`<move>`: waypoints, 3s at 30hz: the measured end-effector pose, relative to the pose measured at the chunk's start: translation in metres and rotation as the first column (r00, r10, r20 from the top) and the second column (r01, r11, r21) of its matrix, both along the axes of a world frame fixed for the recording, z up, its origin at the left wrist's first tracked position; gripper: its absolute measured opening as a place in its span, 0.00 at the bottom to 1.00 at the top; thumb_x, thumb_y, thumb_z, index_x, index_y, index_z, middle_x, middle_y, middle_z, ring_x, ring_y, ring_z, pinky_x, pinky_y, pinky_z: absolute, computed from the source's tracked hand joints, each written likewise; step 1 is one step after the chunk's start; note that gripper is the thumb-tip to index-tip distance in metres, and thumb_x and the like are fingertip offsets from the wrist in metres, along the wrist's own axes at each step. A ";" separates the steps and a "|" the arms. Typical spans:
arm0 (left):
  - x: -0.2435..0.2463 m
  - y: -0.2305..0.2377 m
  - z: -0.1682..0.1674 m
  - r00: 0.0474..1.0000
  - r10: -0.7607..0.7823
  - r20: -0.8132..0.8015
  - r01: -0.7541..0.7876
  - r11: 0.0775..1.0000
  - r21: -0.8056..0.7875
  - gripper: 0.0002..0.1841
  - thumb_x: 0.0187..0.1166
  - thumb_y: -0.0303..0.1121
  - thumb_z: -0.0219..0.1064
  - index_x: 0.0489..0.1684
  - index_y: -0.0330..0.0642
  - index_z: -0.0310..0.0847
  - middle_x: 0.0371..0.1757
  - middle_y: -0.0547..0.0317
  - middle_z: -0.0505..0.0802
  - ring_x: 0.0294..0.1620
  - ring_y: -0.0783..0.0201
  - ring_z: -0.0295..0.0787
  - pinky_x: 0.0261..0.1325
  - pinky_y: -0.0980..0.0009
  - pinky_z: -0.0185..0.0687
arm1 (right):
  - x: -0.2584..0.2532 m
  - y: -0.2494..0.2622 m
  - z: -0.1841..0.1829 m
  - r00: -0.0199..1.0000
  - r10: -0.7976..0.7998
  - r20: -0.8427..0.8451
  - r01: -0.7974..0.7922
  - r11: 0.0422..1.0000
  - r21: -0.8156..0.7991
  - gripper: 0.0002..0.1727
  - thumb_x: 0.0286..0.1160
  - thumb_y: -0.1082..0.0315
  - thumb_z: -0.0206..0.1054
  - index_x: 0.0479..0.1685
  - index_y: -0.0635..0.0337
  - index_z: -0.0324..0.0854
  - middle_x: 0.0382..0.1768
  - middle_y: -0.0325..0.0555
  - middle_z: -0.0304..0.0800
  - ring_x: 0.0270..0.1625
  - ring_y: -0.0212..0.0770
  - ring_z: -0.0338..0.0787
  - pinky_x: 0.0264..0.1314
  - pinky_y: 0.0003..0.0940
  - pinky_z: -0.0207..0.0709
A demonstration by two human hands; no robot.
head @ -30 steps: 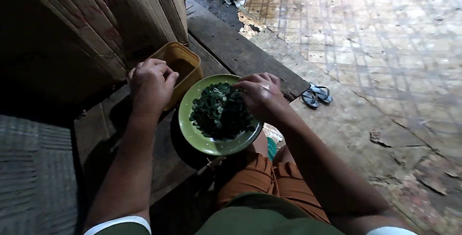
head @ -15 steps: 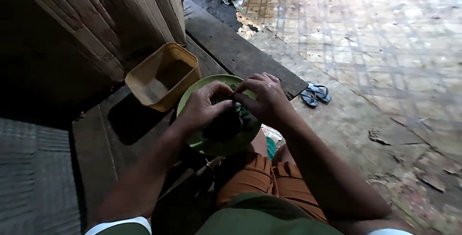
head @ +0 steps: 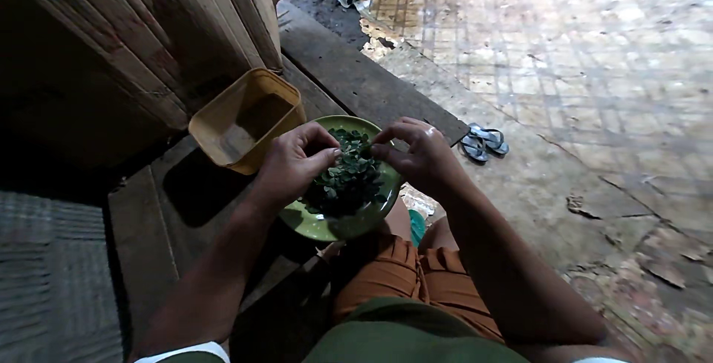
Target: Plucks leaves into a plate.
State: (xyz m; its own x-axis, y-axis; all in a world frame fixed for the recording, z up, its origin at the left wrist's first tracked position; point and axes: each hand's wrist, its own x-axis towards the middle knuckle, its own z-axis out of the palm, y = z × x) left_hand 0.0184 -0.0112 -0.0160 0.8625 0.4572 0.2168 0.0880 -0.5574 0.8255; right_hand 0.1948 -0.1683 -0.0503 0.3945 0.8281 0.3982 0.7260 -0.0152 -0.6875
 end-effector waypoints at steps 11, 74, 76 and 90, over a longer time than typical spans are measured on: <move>0.003 -0.008 -0.015 0.999 -0.017 -0.044 0.035 0.905 0.424 0.06 0.81 0.34 0.69 0.44 0.44 0.90 0.42 0.62 0.94 0.44 0.71 0.91 0.52 0.68 0.87 | -0.007 0.010 -0.008 0.999 0.050 0.015 -0.050 0.998 0.023 0.07 0.74 0.63 0.73 0.39 0.54 0.93 0.39 0.41 0.91 0.51 0.42 0.88 0.73 0.55 0.67; 0.009 -0.004 -0.012 0.985 -0.161 0.057 0.169 0.970 -0.173 0.13 0.75 0.24 0.73 0.56 0.38 0.86 0.47 0.62 0.94 0.45 0.74 0.91 0.51 0.76 0.89 | -0.020 0.008 -0.004 0.985 0.115 -0.130 -0.108 0.992 0.064 0.07 0.78 0.67 0.70 0.46 0.58 0.91 0.39 0.39 0.93 0.46 0.33 0.91 0.58 0.40 0.83; 0.009 -0.004 -0.013 0.988 -0.142 0.061 0.150 0.978 -0.148 0.08 0.75 0.22 0.72 0.48 0.39 0.87 0.42 0.64 0.94 0.41 0.75 0.91 0.49 0.78 0.89 | -0.018 0.007 -0.005 0.987 0.116 -0.110 -0.109 0.992 0.070 0.07 0.78 0.66 0.70 0.44 0.57 0.91 0.38 0.38 0.93 0.45 0.32 0.90 0.60 0.43 0.80; -0.003 0.006 0.003 0.997 -0.072 0.028 0.074 0.994 -0.080 0.06 0.74 0.23 0.70 0.44 0.41 0.87 0.40 0.65 0.93 0.37 0.75 0.89 0.43 0.78 0.87 | 0.001 -0.007 -0.007 0.984 0.054 -0.170 -0.051 0.998 0.025 0.07 0.79 0.66 0.69 0.45 0.57 0.90 0.40 0.40 0.93 0.47 0.33 0.91 0.59 0.40 0.83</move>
State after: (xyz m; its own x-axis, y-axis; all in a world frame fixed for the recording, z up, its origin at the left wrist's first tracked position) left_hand 0.0156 -0.0052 -0.0130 0.8888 0.4102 0.2041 0.0279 -0.4930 0.8696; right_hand 0.1953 -0.1751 -0.0577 0.4145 0.8416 0.3462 0.5973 0.0354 -0.8012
